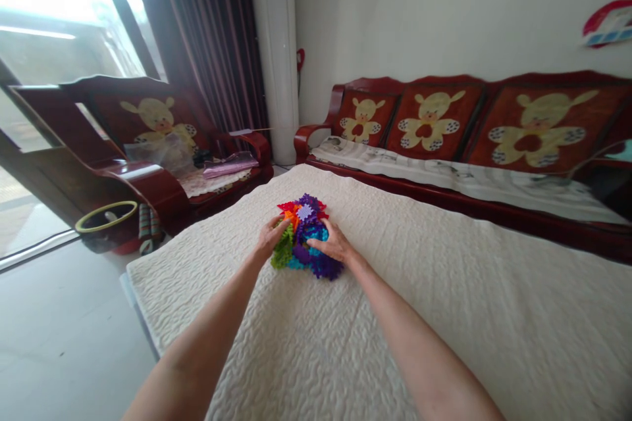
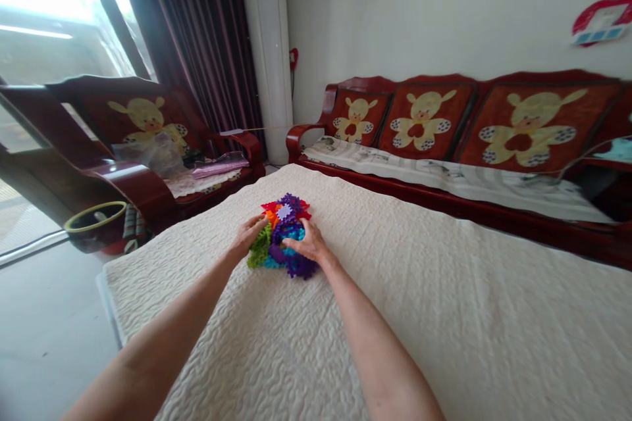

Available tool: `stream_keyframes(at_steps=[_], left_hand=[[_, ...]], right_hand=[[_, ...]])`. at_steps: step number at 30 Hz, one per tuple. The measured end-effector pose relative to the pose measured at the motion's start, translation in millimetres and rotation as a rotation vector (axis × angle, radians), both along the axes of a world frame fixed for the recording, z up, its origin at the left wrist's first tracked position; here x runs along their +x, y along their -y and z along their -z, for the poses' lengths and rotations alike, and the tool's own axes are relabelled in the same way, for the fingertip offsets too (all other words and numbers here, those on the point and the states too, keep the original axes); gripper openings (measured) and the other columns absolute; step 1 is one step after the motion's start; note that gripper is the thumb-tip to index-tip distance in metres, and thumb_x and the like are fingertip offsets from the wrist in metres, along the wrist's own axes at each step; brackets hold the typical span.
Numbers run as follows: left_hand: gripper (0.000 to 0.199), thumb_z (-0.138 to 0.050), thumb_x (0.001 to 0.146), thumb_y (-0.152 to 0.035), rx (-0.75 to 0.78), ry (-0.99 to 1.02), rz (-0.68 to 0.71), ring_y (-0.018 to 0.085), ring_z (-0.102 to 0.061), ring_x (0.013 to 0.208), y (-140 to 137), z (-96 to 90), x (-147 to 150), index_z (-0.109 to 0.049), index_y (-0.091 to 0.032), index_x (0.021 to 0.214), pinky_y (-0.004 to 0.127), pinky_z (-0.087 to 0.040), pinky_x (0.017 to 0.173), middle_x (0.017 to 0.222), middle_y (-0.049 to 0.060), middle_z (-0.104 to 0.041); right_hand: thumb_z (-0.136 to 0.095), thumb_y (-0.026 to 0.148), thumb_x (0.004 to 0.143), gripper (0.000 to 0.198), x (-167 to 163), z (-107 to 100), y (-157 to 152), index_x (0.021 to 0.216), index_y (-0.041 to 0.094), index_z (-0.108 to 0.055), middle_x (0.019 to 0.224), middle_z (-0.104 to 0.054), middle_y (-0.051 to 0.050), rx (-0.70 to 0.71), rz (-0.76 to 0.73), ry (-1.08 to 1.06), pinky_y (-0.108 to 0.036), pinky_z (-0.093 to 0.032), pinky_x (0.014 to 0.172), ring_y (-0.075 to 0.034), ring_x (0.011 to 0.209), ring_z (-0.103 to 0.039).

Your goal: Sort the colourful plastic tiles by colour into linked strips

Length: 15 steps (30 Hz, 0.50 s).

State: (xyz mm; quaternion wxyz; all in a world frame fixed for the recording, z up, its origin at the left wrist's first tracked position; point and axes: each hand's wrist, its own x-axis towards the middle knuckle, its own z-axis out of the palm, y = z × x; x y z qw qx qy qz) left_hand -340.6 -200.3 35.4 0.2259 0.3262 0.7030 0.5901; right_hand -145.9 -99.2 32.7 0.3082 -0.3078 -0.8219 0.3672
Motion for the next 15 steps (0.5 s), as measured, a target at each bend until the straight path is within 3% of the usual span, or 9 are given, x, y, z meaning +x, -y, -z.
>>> stream_keyframes(at_steps=[4,8,15], left_hand=[[0.062,-0.075,0.066,-0.044,0.106,0.313,0.078,0.020,-0.067,0.073,-0.2,-3.8,28.5,-0.064,-0.015,0.119,0.030,-0.053,0.066,0.086,0.008,-0.072],[0.067,-0.076,0.063,-0.037,0.182,0.505,0.102,0.017,-0.065,0.064,4.3,-7.9,47.3,-0.059,-0.015,0.124,0.030,-0.053,0.059,0.080,0.005,-0.071],[0.062,-0.076,0.061,-0.033,0.180,0.379,0.186,0.013,-0.060,0.058,8.1,-22.4,95.6,-0.063,-0.018,0.119,0.025,-0.049,0.055,0.077,0.002,-0.069]], right_hand=[[-0.077,0.047,0.060,0.084,0.6,-7.0,10.6,0.134,0.020,-0.048,0.135,-0.051,-0.014,-0.070,0.014,-0.025,-0.046,-0.037,0.108,-0.029,0.127,-0.049],[-0.077,0.045,0.059,0.080,12.6,-10.1,13.9,0.130,0.019,-0.051,0.133,-0.054,-0.013,-0.105,0.020,-0.102,-0.045,-0.037,0.109,-0.029,0.125,-0.050],[-0.074,0.039,0.066,0.067,56.8,-1.7,31.7,0.127,0.021,-0.052,0.119,-0.065,-0.007,-0.237,0.003,-0.368,-0.043,-0.043,0.103,-0.024,0.113,-0.058]])
